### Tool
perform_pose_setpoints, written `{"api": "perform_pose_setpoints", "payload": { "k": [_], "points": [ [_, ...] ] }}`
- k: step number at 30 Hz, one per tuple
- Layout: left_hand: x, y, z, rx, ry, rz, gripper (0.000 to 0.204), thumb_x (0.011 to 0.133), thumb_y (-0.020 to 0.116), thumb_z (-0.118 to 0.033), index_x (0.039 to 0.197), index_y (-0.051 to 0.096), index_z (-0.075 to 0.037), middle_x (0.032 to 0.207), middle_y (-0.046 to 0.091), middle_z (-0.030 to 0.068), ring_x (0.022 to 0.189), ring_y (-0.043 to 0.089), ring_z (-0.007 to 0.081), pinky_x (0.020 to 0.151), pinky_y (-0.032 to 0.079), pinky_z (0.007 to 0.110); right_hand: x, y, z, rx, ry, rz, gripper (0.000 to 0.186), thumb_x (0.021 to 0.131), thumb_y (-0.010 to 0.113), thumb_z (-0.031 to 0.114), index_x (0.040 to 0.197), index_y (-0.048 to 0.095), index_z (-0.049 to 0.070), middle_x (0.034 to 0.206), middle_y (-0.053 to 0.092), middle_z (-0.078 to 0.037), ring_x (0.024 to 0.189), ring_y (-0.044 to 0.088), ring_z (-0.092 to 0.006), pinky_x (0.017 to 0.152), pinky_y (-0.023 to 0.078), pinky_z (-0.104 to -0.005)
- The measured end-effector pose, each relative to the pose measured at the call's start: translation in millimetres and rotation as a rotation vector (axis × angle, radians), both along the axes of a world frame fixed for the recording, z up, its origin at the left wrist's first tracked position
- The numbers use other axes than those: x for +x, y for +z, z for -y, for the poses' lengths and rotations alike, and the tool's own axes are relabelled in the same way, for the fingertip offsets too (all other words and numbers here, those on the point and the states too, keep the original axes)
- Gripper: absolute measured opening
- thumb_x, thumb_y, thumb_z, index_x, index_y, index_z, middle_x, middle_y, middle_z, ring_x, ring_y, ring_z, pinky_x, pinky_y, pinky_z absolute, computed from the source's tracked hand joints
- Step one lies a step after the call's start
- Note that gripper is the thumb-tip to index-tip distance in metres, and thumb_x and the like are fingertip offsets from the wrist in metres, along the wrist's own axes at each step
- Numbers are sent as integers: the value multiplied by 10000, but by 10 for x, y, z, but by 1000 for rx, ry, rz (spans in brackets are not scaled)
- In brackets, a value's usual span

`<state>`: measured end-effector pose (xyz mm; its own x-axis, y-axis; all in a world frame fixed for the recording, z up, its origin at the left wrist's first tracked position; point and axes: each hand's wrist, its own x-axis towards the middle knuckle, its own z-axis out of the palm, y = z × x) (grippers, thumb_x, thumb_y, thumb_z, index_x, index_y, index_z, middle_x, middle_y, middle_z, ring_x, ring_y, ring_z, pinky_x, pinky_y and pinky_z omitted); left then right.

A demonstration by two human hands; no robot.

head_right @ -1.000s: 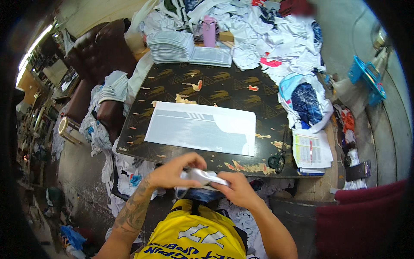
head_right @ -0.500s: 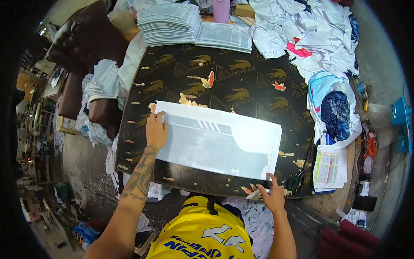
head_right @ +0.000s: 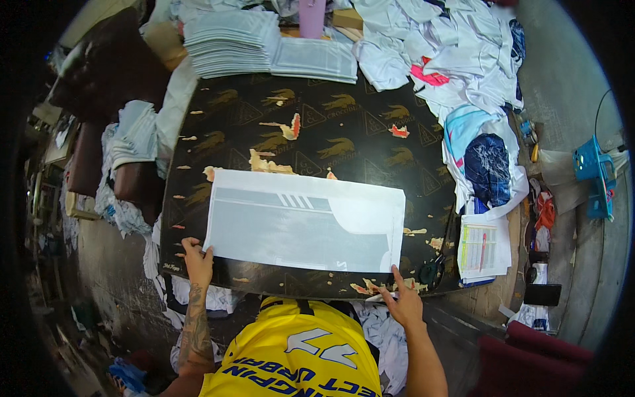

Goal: The person uses shears to cut a large white sheet of fabric on a cluttered table. They repeatedly fold the fabric, cut along the edges, and stack the cut pieces. Another person is visible in the background handling other items.

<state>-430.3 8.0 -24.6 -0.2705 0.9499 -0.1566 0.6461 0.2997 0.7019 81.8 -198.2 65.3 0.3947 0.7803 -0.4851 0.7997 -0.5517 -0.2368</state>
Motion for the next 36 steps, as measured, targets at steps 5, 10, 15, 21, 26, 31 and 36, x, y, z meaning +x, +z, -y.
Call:
{"api": "perform_pose_setpoints", "payload": {
  "k": [5, 10, 15, 21, 26, 31, 36],
  "points": [
    [219, 367, -50, 348, -275, -401, 428, 911, 830, -273, 1226, 626, -69, 1026, 657, 168, 968, 644, 390, 865, 501, 515, -59, 207, 155, 162, 143, -62, 261, 961, 759, 277, 1111, 710, 68, 1057, 729, -198, 1090, 683, -441, 909, 547, -514],
    [1289, 1171, 609, 88, -584, 71, 586, 874, 882, -343, 1331, 653, -58, 1506, 536, 171, 1404, 492, 417, 1135, 415, 556, -685, 876, 218, 475, 251, -342, 235, 935, 810, 244, 1005, 687, 56, 971, 706, -181, 983, 678, -449, 846, 533, -526],
    [2051, 1799, 1198, -140, -1206, 737, 315, 925, 796, -129, 1217, 742, -22, 1288, 732, 150, 1200, 685, 270, 1038, 521, 393, -874, 1631, 335, 486, 401, -589, 374, 954, 805, 323, 1215, 644, 109, 982, 735, -231, 888, 695, -491, 773, 531, -564],
    [1331, 1982, 927, 304, -1185, 44, 192, 862, 771, -63, 1048, 726, -46, 960, 717, 160, 893, 699, 390, 812, 561, 448, -302, 1964, 423, 387, 525, -154, 116, 949, 754, 185, 1025, 748, 97, 932, 704, -108, 962, 656, -360, 846, 474, -500],
    [701, 1972, 502, 197, -965, -92, 192, 842, 728, -25, 1033, 735, -16, 974, 724, 166, 939, 700, 412, 865, 551, 470, -27, 1855, 328, 510, 427, 36, 154, 903, 817, 208, 985, 763, 90, 896, 661, -94, 946, 609, -339, 841, 444, -459],
    [-183, 1740, 398, 72, -753, 54, 164, 768, 808, -36, 904, 727, 6, 857, 699, 83, 812, 681, 232, 760, 488, 347, 126, 1649, 292, 492, 216, -165, 118, 887, 782, 45, 1006, 781, 38, 937, 642, -66, 914, 624, -263, 781, 473, -365],
    [-566, 1653, -127, 83, -354, 268, 170, 758, 741, 39, 901, 693, -39, 900, 650, -1, 918, 622, 98, 806, 461, 271, 202, 1472, -264, 944, -105, -497, 127, 910, 777, 21, 1030, 743, 0, 939, 689, -1, 923, 619, -110, 800, 471, -267]
  ]
}}
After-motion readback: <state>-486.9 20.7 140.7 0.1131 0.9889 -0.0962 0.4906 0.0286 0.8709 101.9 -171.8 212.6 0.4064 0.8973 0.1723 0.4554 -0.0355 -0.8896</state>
